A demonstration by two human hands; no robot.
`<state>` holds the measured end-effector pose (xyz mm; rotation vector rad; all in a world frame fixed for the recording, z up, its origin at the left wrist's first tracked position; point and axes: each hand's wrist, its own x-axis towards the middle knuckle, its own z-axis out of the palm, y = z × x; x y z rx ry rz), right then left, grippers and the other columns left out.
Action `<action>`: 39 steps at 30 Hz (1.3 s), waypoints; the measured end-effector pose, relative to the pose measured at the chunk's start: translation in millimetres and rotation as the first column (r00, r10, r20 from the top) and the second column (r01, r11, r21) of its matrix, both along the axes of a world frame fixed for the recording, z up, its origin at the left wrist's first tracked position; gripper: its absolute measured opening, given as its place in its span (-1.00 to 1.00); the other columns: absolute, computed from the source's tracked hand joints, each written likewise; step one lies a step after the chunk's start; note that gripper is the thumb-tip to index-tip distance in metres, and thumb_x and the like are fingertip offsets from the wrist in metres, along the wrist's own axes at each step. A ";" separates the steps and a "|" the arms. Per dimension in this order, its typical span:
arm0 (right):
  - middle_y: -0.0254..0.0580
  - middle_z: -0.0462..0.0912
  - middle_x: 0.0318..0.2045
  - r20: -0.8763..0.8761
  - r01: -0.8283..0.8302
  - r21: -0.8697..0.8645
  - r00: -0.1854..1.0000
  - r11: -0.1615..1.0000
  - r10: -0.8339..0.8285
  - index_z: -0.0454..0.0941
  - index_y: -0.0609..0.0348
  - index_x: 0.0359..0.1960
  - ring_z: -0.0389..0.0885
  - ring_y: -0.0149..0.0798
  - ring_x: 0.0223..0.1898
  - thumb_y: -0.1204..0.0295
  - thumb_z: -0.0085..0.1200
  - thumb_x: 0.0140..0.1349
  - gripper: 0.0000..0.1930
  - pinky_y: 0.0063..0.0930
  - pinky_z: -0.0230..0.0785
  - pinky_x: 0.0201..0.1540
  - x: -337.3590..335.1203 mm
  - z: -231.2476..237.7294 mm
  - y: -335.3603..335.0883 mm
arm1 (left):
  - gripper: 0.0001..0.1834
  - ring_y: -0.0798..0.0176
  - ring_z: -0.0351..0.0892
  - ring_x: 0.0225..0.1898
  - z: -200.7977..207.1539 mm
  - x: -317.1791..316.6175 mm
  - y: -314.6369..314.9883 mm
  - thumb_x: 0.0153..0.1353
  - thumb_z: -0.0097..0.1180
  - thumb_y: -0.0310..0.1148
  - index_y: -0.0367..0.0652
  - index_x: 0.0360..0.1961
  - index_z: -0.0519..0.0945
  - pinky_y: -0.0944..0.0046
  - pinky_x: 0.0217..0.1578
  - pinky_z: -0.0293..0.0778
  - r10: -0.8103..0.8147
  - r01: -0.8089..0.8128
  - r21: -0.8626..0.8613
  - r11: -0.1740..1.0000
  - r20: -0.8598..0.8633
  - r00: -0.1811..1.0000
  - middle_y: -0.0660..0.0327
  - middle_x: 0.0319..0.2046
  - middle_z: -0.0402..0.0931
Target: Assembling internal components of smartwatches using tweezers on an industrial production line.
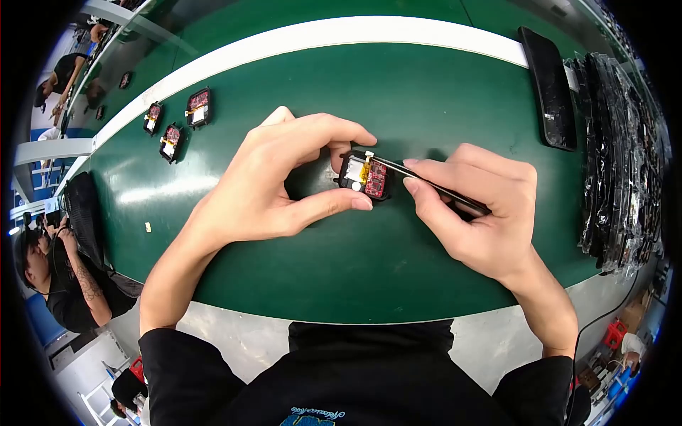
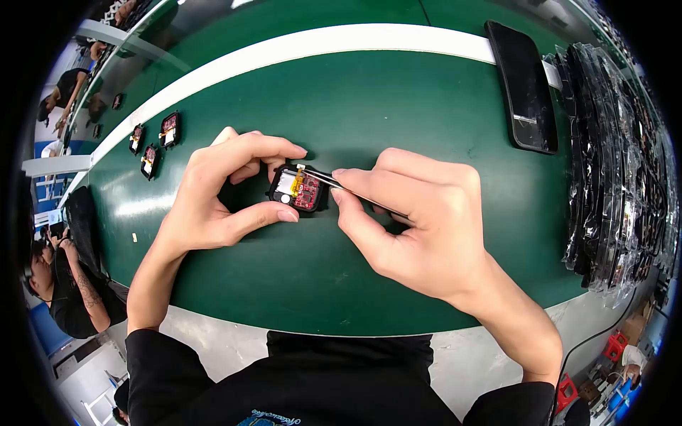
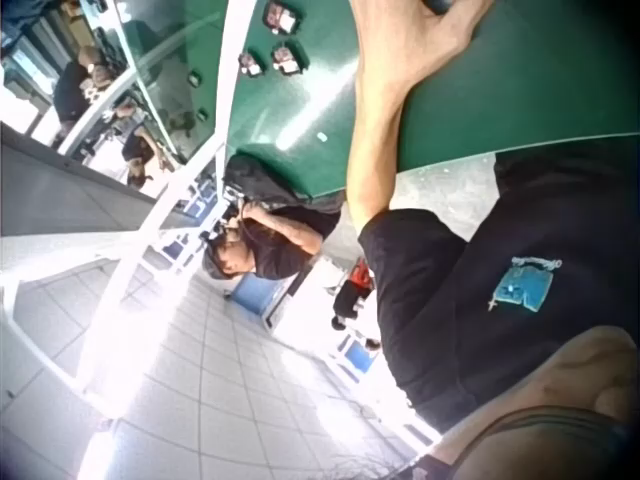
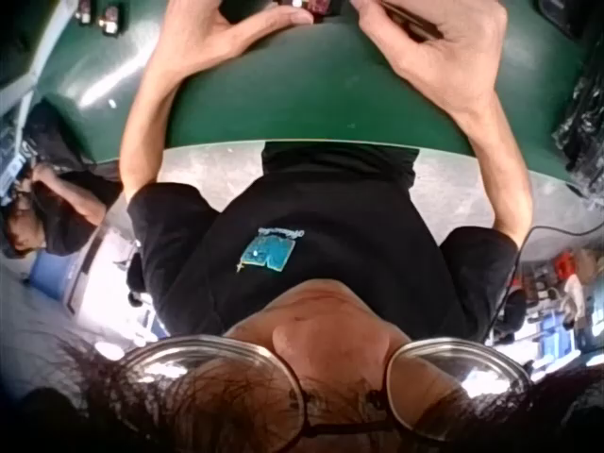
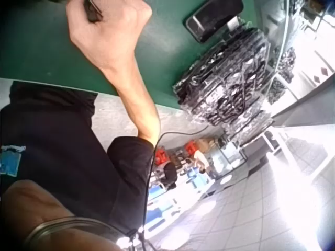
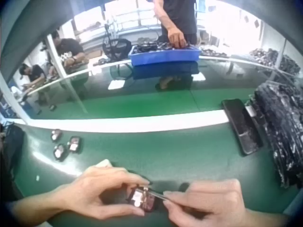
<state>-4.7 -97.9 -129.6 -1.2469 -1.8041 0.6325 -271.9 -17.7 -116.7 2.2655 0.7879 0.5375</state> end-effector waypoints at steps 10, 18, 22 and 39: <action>-0.33 0.55 -0.54 0.179 -0.009 0.260 0.983 0.966 -0.039 0.89 0.21 -0.13 0.50 -0.33 -0.63 0.64 0.53 0.07 -0.72 -0.37 0.30 -0.61 -5.3 -8.7 -0.7 | -0.43 0.27 0.44 -0.40 -5.2 -1.6 2.7 0.06 0.74 -0.19 -0.11 0.09 0.82 0.24 -0.28 0.24 -0.027 0.028 0.095 0.995 -0.016 1.000 0.26 -0.33 0.68; -0.29 0.60 -0.57 0.053 -0.034 0.144 0.998 0.989 0.027 0.92 0.26 -0.10 0.46 -0.44 -0.61 0.67 0.51 0.18 -0.76 -0.45 0.18 -0.55 -3.7 -3.3 -2.0 | -0.39 0.31 0.48 -0.32 -3.7 -10.9 12.2 0.03 0.75 -0.16 -0.13 0.11 0.85 0.27 -0.24 0.26 -0.121 0.121 0.005 0.993 0.031 0.992 0.27 -0.22 0.78; -0.30 0.59 -0.61 -0.037 -0.053 -0.046 0.998 0.998 0.051 0.92 0.30 -0.13 0.42 -0.48 -0.61 0.66 0.48 0.23 -0.82 -0.47 0.10 -0.53 -1.5 2.0 -2.6 | -0.39 0.32 0.49 -0.27 -1.9 -15.6 16.0 0.02 0.75 -0.16 -0.12 0.11 0.87 0.27 -0.22 0.28 -0.131 0.130 -0.090 0.987 -0.007 0.991 0.29 -0.17 0.82; -0.29 0.59 -0.62 -0.002 -0.087 -0.038 0.996 0.995 0.087 0.92 0.28 -0.13 0.41 -0.48 -0.62 0.66 0.46 0.23 -0.82 -0.46 0.09 -0.53 -1.6 -1.9 -1.3 | -0.45 0.24 0.68 -0.18 -1.9 -13.1 14.1 0.05 0.70 -0.17 -0.16 0.06 0.86 0.20 -0.10 0.29 -0.196 0.197 0.032 0.980 -0.029 0.980 0.27 -0.15 0.83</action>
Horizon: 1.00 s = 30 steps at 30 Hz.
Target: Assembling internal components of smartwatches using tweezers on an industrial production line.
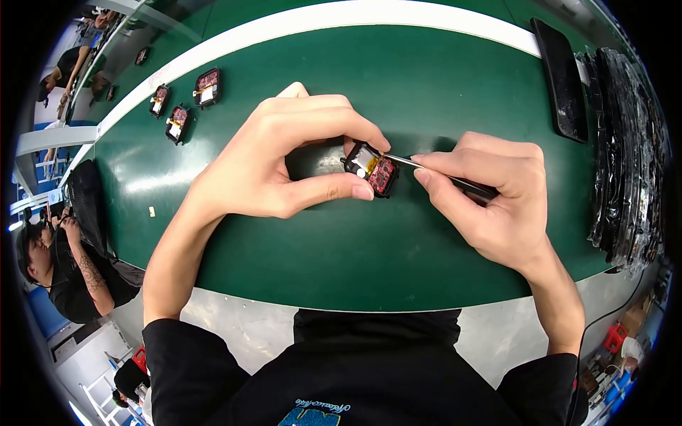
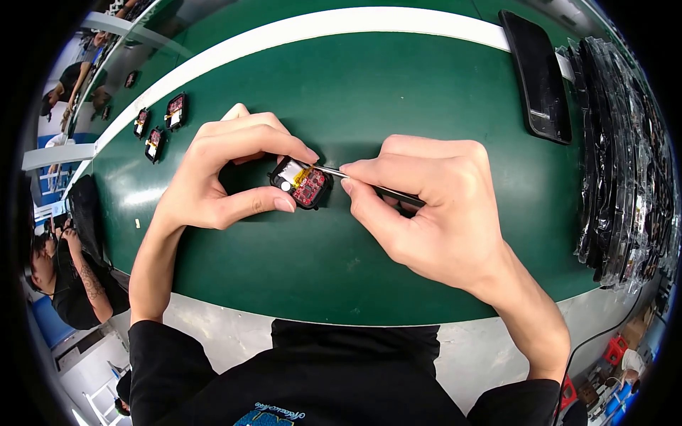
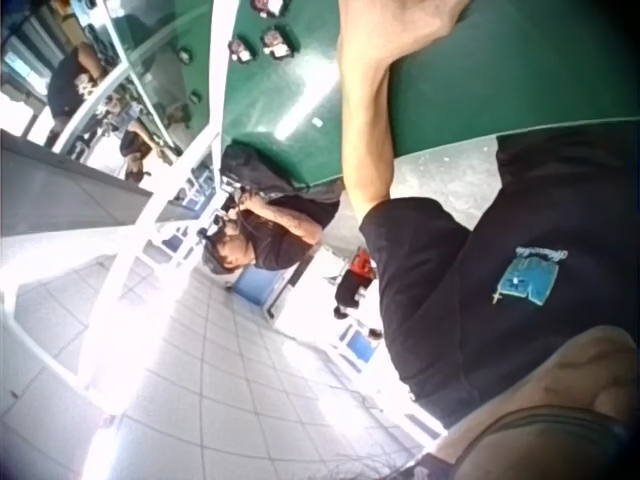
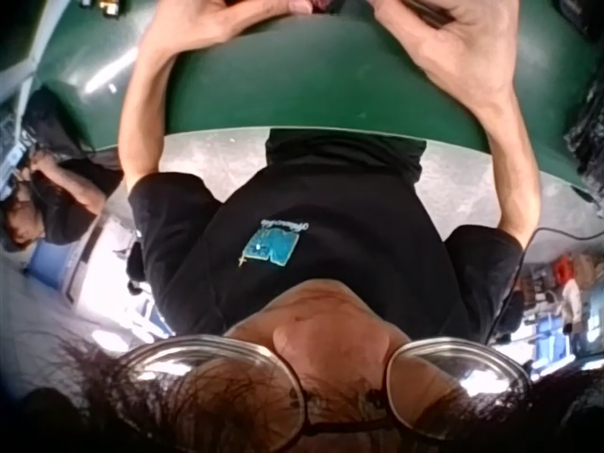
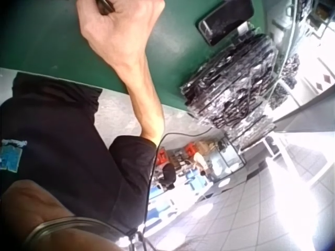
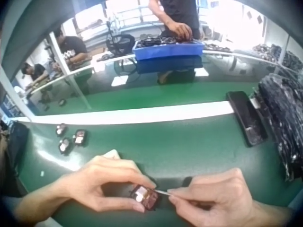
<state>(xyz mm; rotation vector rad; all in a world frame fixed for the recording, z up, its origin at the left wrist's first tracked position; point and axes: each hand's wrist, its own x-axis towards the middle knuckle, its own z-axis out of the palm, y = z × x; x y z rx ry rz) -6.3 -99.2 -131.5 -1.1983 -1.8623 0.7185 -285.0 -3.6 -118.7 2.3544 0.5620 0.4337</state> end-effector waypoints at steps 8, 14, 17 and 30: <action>-0.30 0.60 -0.61 0.008 0.019 0.002 1.000 1.000 -0.019 0.92 0.28 -0.15 0.42 -0.48 -0.62 0.66 0.45 0.22 -0.82 -0.47 0.10 -0.53 -0.3 2.4 -1.1 | -0.48 0.23 0.71 -0.19 0.1 1.7 -2.2 0.05 0.69 -0.20 -0.17 0.03 0.85 0.19 -0.11 0.27 0.002 -0.002 0.034 0.999 -0.017 1.000 0.24 -0.15 0.84; -0.29 0.60 -0.61 -0.031 -0.001 0.003 1.000 1.000 0.001 0.92 0.27 -0.15 0.43 -0.47 -0.62 0.65 0.46 0.22 -0.83 -0.46 0.11 -0.54 0.2 -0.7 -1.3 | -0.49 0.23 0.70 -0.20 1.5 3.2 -3.0 0.05 0.68 -0.21 -0.17 0.03 0.85 0.19 -0.12 0.27 0.012 -0.012 0.009 1.000 -0.006 1.000 0.24 -0.16 0.83; -0.28 0.60 -0.61 -0.021 0.005 0.016 1.000 1.000 -0.004 0.92 0.27 -0.15 0.43 -0.46 -0.62 0.65 0.47 0.21 -0.82 -0.46 0.11 -0.54 -0.2 -2.1 -1.5 | -0.49 0.23 0.70 -0.20 2.3 4.1 -2.9 0.06 0.68 -0.20 -0.18 0.03 0.85 0.19 -0.12 0.27 0.015 -0.015 0.008 1.000 -0.011 1.000 0.23 -0.16 0.83; -0.30 0.57 -0.62 0.085 -0.006 0.222 0.996 0.975 -0.013 0.91 0.30 -0.17 0.40 -0.47 -0.65 0.70 0.46 0.17 -0.80 -0.49 0.09 -0.57 -0.2 -6.7 -4.0 | -0.49 0.22 0.69 -0.20 -2.0 6.9 -1.9 0.04 0.68 -0.21 -0.17 0.02 0.85 0.21 -0.10 0.29 0.010 -0.010 0.023 1.000 0.015 1.000 0.23 -0.17 0.83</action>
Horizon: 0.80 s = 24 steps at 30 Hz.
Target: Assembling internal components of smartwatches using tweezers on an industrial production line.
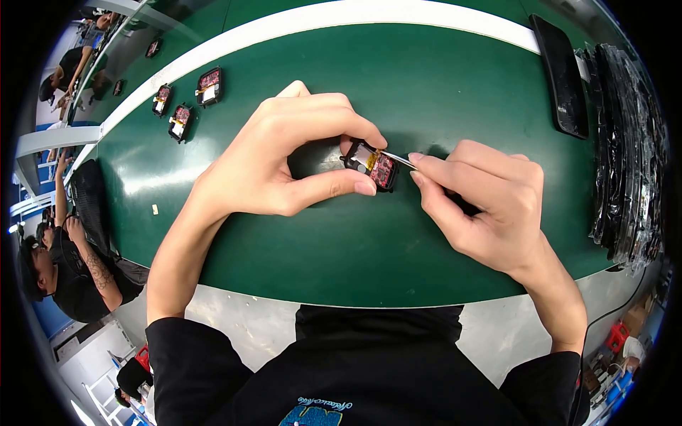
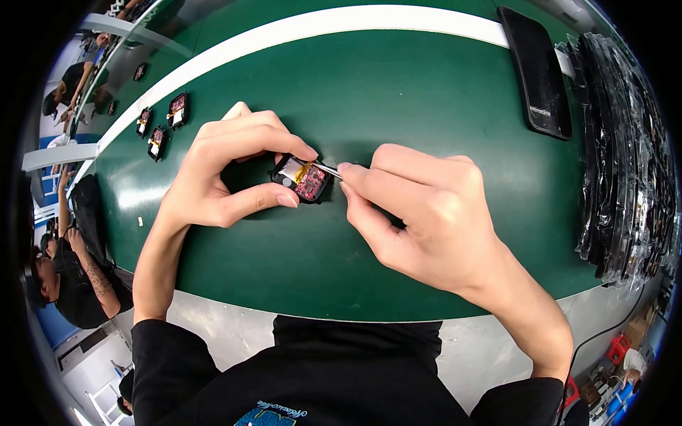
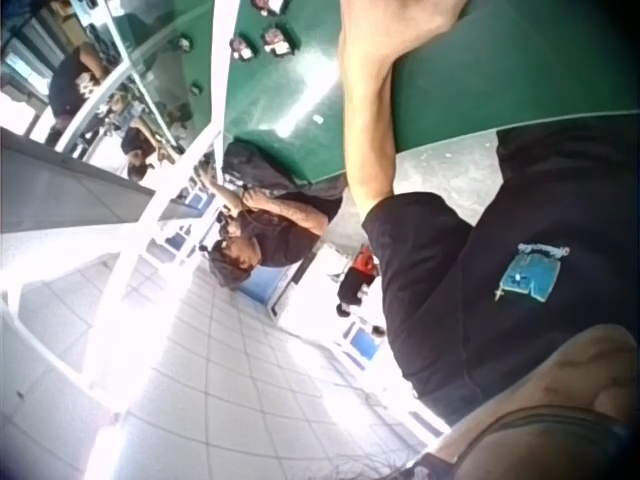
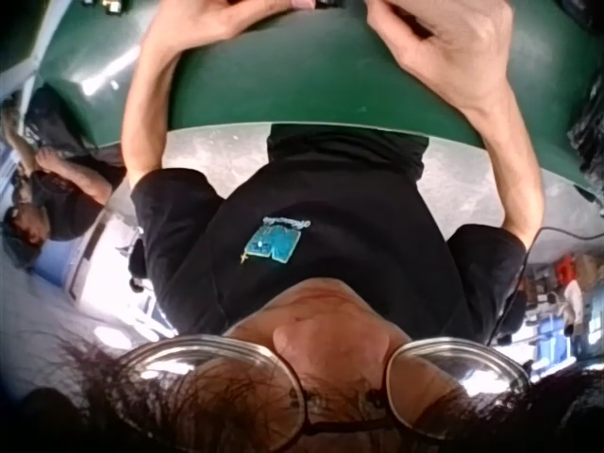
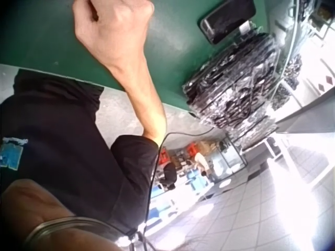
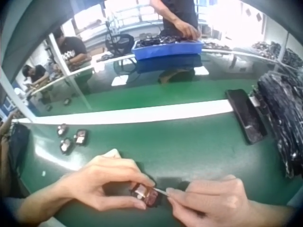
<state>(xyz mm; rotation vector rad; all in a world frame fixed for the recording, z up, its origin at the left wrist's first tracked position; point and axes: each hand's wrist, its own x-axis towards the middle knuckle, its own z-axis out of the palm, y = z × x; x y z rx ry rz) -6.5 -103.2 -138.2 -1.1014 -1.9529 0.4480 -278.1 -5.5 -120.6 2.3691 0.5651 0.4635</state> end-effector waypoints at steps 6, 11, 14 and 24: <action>-0.30 0.64 -0.54 -0.034 0.076 -0.152 0.996 0.985 -0.082 0.89 0.32 -0.10 0.49 -0.54 -0.56 0.67 0.48 0.24 -0.80 -0.54 0.20 -0.50 6.5 16.3 1.7 | -0.43 0.28 0.66 -0.23 4.0 -1.7 -7.4 0.03 0.72 -0.27 -0.15 0.09 0.82 0.22 -0.09 0.29 0.095 -0.094 -0.080 0.992 0.005 0.995 0.29 -0.23 0.76; -0.29 0.72 -0.35 -0.191 0.049 -0.192 0.978 0.980 -0.086 0.80 0.32 0.04 0.46 -0.58 -0.46 0.63 0.43 0.36 -0.76 -0.59 0.15 -0.45 5.2 8.3 4.4 | -0.41 0.33 0.65 -0.27 -1.2 -0.6 -3.1 0.04 0.73 -0.28 -0.12 0.12 0.80 0.24 -0.07 0.27 0.017 -0.017 0.013 1.000 0.009 1.000 0.35 -0.25 0.73; -0.30 0.63 -0.36 -0.079 -0.003 -0.270 0.997 0.963 -0.019 0.76 0.27 0.03 0.43 -0.48 -0.52 0.61 0.46 0.29 -0.71 -0.49 0.26 -0.47 -2.3 15.3 1.8 | -0.35 0.37 0.63 -0.25 -4.4 -4.7 -4.0 0.03 0.76 -0.24 -0.08 0.17 0.78 0.26 -0.05 0.26 0.006 -0.006 0.012 1.000 0.015 1.000 0.39 -0.26 0.71; -0.24 0.67 -0.27 0.060 0.015 -0.112 0.998 0.994 -0.008 0.75 0.18 0.03 0.81 -0.15 -0.37 0.40 0.58 0.11 -0.57 -0.26 0.58 -0.39 -24.1 5.7 1.4 | -0.22 0.33 0.39 -0.24 1.7 -8.9 -8.3 0.01 0.68 -0.40 -0.01 0.32 0.66 0.27 -0.10 0.29 0.032 -0.026 -0.101 0.995 0.056 0.998 0.37 -0.17 0.70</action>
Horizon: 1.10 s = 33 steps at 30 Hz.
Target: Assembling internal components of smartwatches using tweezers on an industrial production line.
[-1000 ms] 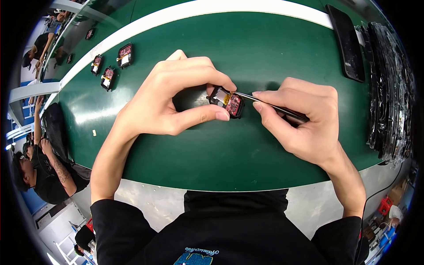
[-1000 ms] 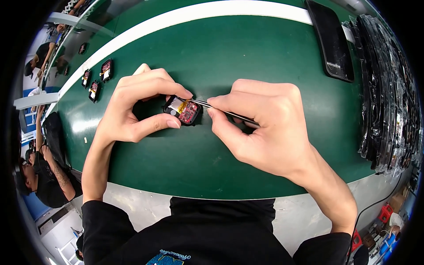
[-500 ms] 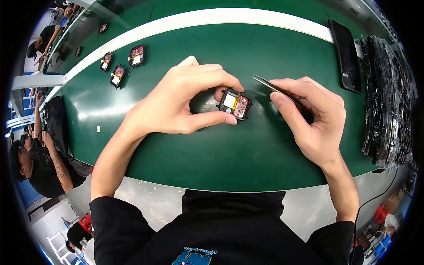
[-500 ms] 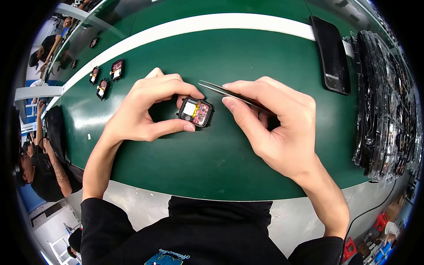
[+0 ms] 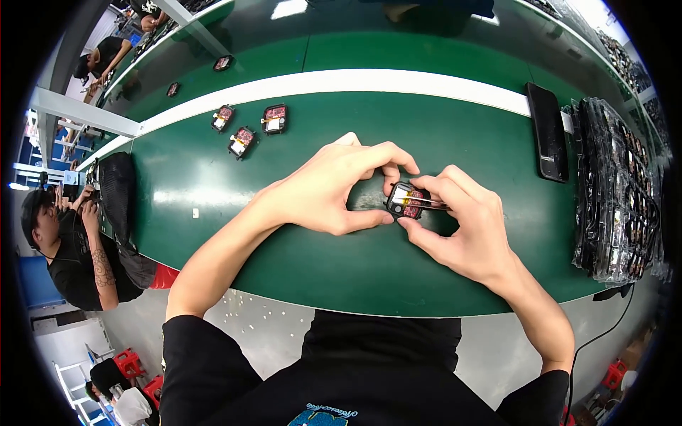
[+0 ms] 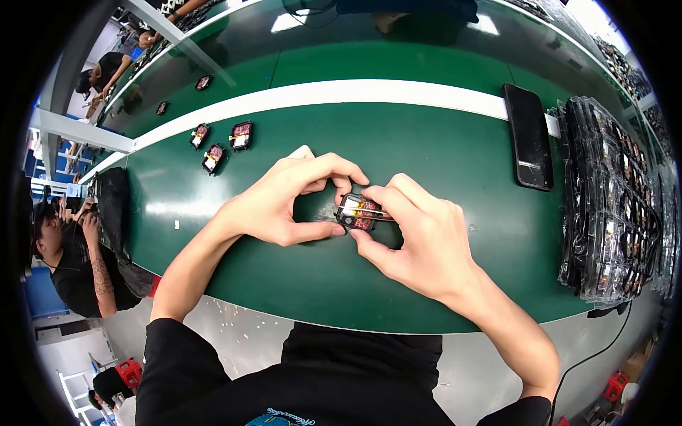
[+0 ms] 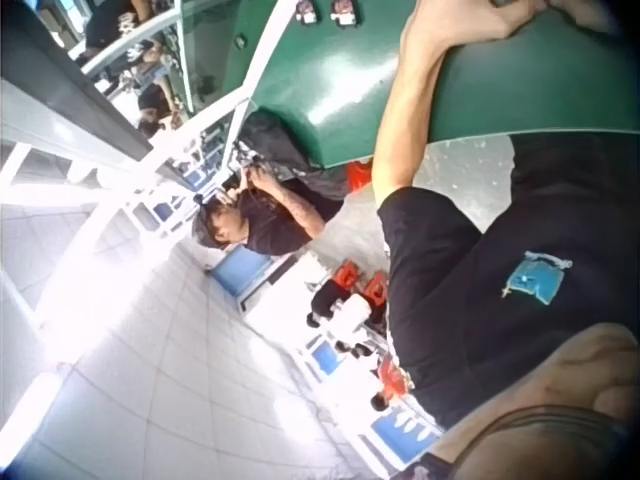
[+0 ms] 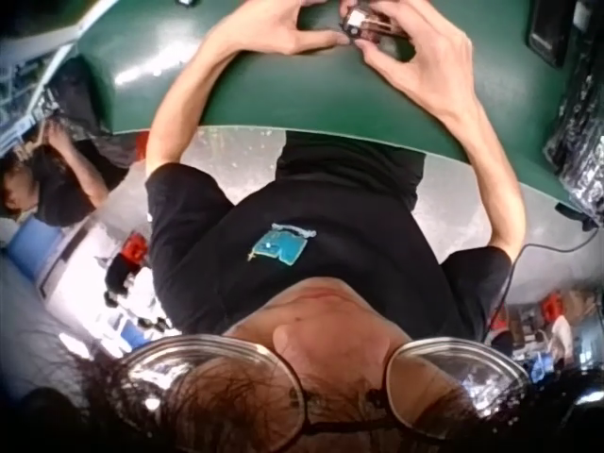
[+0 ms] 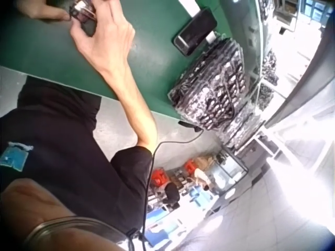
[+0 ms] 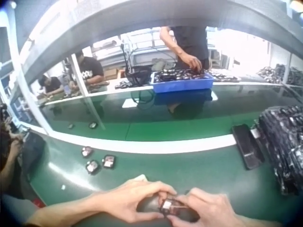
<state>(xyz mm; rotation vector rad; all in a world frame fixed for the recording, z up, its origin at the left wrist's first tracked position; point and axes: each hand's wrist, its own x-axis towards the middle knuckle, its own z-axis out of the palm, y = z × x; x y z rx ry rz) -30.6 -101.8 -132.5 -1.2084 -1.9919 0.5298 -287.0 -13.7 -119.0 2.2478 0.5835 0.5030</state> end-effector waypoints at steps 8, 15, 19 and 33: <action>-0.21 0.62 -0.26 -0.021 0.039 0.115 0.999 0.993 -0.037 0.67 0.15 -0.07 0.68 -0.08 -0.47 0.37 0.53 0.07 -0.60 -0.19 0.54 -0.44 26.0 12.1 -7.9 | -0.62 0.03 0.77 -0.11 36.9 -22.5 13.8 0.17 0.62 -0.31 -0.23 -0.06 0.77 0.12 -0.11 0.64 0.427 -0.376 0.464 0.802 -0.006 0.904 0.11 -0.12 0.75; -0.24 0.63 -0.28 0.040 0.244 0.275 0.964 0.930 -0.264 0.68 0.17 -0.02 0.67 -0.25 -0.48 0.41 0.58 0.04 -0.54 -0.40 0.55 -0.44 78.5 81.5 -37.7 | -0.48 -0.08 0.63 -0.14 43.5 -72.7 23.0 0.21 0.62 -0.07 -0.16 0.04 0.71 -0.02 -0.07 0.53 0.797 -0.546 0.606 0.579 -0.280 0.535 0.12 -0.16 0.69; -0.41 0.49 -0.38 0.101 0.480 0.273 0.847 0.833 -0.521 0.72 0.19 -0.04 0.41 -0.52 -0.51 0.45 0.63 -0.02 -0.53 -0.59 0.28 -0.47 126.0 117.4 -56.1 | -0.52 -0.04 0.58 -0.20 36.1 -65.3 19.4 0.23 0.60 -0.20 -0.16 0.09 0.71 -0.01 -0.12 0.51 0.769 -0.563 0.541 0.625 -0.304 0.562 0.13 -0.13 0.69; -0.63 0.49 -0.35 -0.079 0.943 0.065 0.329 0.325 -0.941 0.78 0.26 0.07 0.25 -0.70 -0.38 0.37 0.62 0.28 -0.60 -0.70 0.02 -0.40 228.3 80.6 -164.2 | -0.32 0.12 0.54 -0.15 11.1 12.4 -6.5 -0.05 0.58 -0.58 -0.23 0.20 0.71 0.16 0.01 0.55 0.219 -0.216 0.090 0.972 -0.031 0.975 0.10 0.01 0.71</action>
